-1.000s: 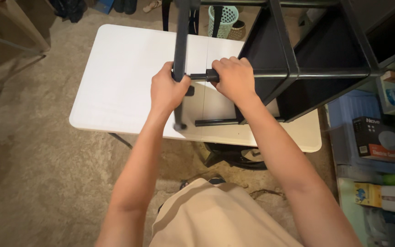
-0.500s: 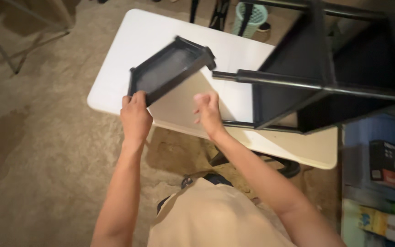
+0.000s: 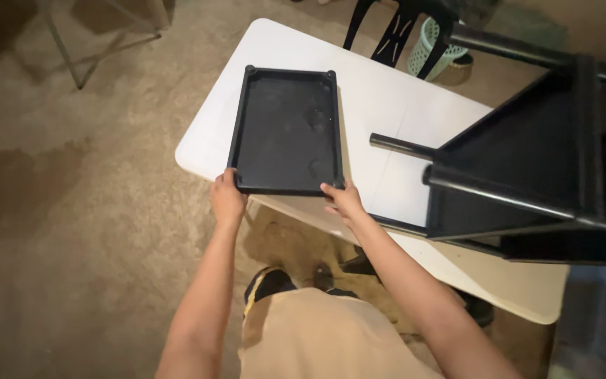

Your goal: The person disassembles a black plastic three-tier shelf on a white table, then reassembles it by inserting legs into the trays and stacking the tiers. The person handles trays and legs by hand, placing components on the table and reconfiguring the shelf into its original form.

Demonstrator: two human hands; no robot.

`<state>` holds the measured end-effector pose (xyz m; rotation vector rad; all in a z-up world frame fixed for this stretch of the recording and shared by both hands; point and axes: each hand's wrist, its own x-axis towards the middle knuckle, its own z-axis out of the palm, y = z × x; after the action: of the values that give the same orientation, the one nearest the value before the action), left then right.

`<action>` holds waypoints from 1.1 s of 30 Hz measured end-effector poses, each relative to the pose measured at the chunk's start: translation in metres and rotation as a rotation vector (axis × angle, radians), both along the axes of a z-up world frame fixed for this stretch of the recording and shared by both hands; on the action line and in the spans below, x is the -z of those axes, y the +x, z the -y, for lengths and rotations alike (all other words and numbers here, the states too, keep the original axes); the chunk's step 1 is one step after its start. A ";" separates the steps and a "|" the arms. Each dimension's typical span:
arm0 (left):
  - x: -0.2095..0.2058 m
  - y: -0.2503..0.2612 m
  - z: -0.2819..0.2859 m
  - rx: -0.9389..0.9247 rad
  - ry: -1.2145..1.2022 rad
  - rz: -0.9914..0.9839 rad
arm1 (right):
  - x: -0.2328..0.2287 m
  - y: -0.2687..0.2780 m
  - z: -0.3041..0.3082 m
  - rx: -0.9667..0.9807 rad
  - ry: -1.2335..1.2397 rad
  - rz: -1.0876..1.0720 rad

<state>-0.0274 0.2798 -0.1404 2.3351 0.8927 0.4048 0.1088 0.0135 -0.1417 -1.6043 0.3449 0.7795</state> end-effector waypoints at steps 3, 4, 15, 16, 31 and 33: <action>0.047 0.020 -0.042 0.076 0.080 -0.031 | 0.034 0.008 -0.021 -0.097 -0.170 0.163; 0.061 0.027 -0.058 0.120 0.044 -0.038 | 0.047 0.011 -0.028 -0.115 -0.137 0.215; 0.106 0.074 -0.141 0.322 -0.021 -0.081 | 0.108 0.001 -0.090 -0.063 -0.281 0.213; 0.101 0.075 -0.140 0.320 -0.012 -0.081 | 0.104 -0.002 -0.093 -0.030 -0.264 0.152; -0.253 0.089 0.109 1.137 -0.200 0.759 | -0.254 -0.097 -0.005 0.263 -0.296 1.241; -0.290 0.085 0.143 1.257 -0.122 0.845 | -0.294 -0.109 0.035 0.383 -0.385 1.370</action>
<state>0.0580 0.1367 0.1496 1.8393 -0.8868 0.6288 -0.0005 -0.0210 0.1526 -1.9680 -0.2250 -0.7743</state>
